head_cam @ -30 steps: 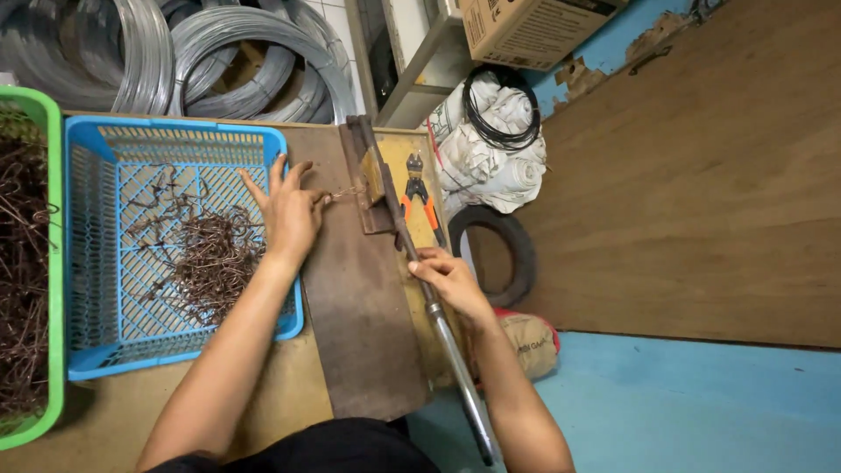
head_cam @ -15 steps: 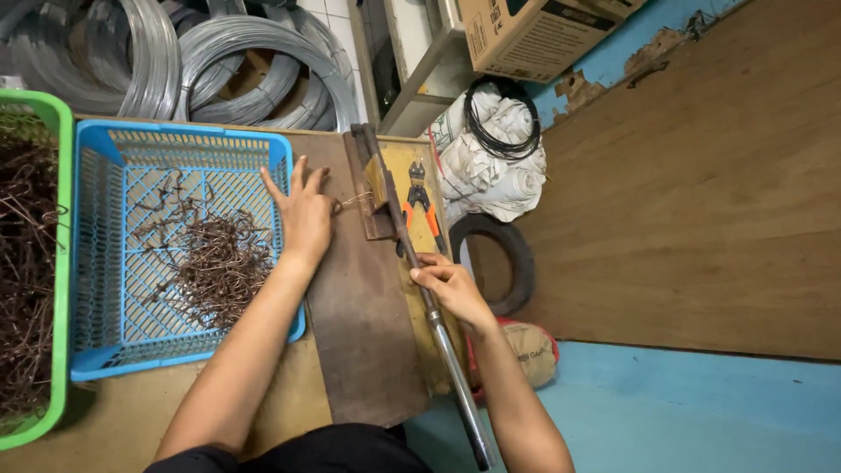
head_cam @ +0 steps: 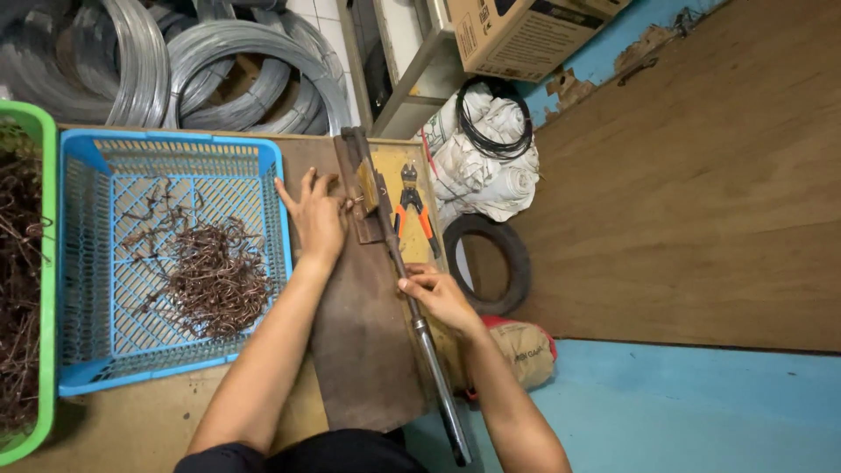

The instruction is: Bending small metal wire pieces using a manual lever-operated tool at a workbench.

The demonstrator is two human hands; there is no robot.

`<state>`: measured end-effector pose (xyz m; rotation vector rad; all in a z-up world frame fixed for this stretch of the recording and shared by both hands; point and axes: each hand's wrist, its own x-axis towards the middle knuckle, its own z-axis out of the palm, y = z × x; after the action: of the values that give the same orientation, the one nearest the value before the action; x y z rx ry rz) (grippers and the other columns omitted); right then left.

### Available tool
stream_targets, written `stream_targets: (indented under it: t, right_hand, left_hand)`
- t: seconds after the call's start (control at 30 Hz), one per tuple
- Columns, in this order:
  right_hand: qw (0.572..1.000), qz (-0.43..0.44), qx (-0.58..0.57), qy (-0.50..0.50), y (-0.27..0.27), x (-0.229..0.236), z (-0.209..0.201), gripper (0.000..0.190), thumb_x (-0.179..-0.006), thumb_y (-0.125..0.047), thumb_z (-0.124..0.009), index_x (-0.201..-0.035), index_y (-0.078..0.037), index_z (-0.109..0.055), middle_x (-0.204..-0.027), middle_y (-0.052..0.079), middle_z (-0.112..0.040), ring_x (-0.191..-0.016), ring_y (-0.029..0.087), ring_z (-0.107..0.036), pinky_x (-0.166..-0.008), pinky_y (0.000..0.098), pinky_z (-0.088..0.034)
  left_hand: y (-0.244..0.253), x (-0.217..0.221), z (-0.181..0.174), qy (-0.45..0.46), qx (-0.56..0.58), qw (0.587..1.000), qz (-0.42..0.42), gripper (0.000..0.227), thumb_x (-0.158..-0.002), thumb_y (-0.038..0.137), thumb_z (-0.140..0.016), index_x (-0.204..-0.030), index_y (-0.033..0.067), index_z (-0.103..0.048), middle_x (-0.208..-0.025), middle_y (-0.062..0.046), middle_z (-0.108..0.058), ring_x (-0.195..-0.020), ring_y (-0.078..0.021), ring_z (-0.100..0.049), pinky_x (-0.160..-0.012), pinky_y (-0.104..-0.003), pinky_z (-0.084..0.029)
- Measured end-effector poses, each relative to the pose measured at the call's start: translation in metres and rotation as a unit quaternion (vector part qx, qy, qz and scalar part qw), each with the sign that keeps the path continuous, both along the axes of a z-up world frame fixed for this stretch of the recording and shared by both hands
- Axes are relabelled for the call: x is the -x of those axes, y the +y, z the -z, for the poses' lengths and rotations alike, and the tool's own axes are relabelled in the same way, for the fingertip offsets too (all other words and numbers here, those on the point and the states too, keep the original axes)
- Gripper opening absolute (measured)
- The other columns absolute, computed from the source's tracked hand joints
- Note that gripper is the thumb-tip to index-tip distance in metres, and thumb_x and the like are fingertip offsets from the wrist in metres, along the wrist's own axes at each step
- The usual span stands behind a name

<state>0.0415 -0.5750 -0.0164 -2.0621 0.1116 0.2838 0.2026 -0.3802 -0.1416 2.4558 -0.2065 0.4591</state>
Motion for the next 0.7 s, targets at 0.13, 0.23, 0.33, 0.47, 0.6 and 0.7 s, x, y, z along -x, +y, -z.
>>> stream_targets:
  t: [0.13,0.23,0.33,0.47,0.6,0.7]
  right_hand:
    - [0.999,0.017,-0.03,-0.002,0.005,0.001,0.003,0.027,-0.09,-0.028,-0.08,-0.09,-0.001,-0.08,-0.123,0.022,-0.069,-0.119,0.036,-0.064,-0.106,0.0485,-0.044]
    - [1.0,0.007,-0.03,-0.003,0.012,0.003,-0.002,0.028,-0.091,-0.029,-0.079,-0.087,-0.002,-0.079,-0.119,0.022,-0.068,-0.118,0.037,-0.064,-0.105,0.0481,-0.045]
    - [0.999,0.005,-0.044,0.004,0.014,0.0,0.005,0.025,-0.093,-0.029,-0.079,-0.088,-0.004,-0.08,-0.113,0.018,-0.07,-0.114,0.032,-0.065,-0.103,0.0457,-0.047]
    - [0.999,0.03,-0.035,0.013,0.022,0.003,0.002,0.025,-0.096,-0.032,-0.075,-0.09,-0.008,-0.081,-0.097,0.012,-0.072,-0.097,0.023,-0.066,-0.085,0.0381,-0.052]
    - [0.994,0.075,-0.063,0.041,0.026,0.008,0.004,0.021,-0.099,-0.028,-0.071,-0.096,-0.009,-0.081,-0.09,0.008,-0.076,-0.086,0.015,-0.066,-0.078,0.0313,-0.056]
    - [0.931,0.18,-0.207,0.241,0.068,0.023,-0.043,0.047,-0.105,-0.056,-0.049,-0.1,-0.011,-0.061,-0.079,0.006,-0.064,-0.064,0.018,-0.064,-0.049,0.0277,-0.055]
  left_hand:
    - [-0.012,-0.003,-0.004,0.01,0.009,1.0,-0.003,0.008,-0.089,0.035,-0.075,-0.086,0.0293,-0.08,-0.129,0.002,-0.07,-0.146,-0.0283,-0.043,-0.12,-0.071,0.002]
    - [-0.011,-0.007,0.0,0.019,0.037,0.999,0.02,0.01,-0.089,0.032,-0.076,-0.09,0.0233,-0.082,-0.135,-0.001,-0.066,-0.146,-0.0296,-0.04,-0.121,-0.065,-0.012]
    - [-0.004,-0.013,-0.008,0.013,0.065,0.995,0.073,0.012,-0.088,0.027,-0.077,-0.094,0.0181,-0.082,-0.137,-0.004,-0.063,-0.144,-0.033,-0.041,-0.119,-0.061,-0.026]
    - [0.003,-0.014,-0.019,0.005,0.04,0.993,0.107,0.012,-0.089,0.028,-0.075,-0.094,0.0185,-0.082,-0.14,-0.002,-0.06,-0.146,-0.0321,-0.038,-0.119,-0.061,-0.027]
    - [0.006,-0.017,-0.018,-0.003,0.017,0.992,0.125,0.013,-0.088,0.03,-0.076,-0.094,0.0193,-0.082,-0.141,-0.003,-0.06,-0.147,-0.0321,-0.037,-0.119,-0.062,-0.027]
    - [0.005,-0.02,-0.01,-0.009,0.004,0.993,0.122,0.013,-0.09,0.032,-0.075,-0.095,0.0219,-0.081,-0.142,-0.002,-0.059,-0.148,-0.0307,-0.037,-0.119,-0.061,-0.027]
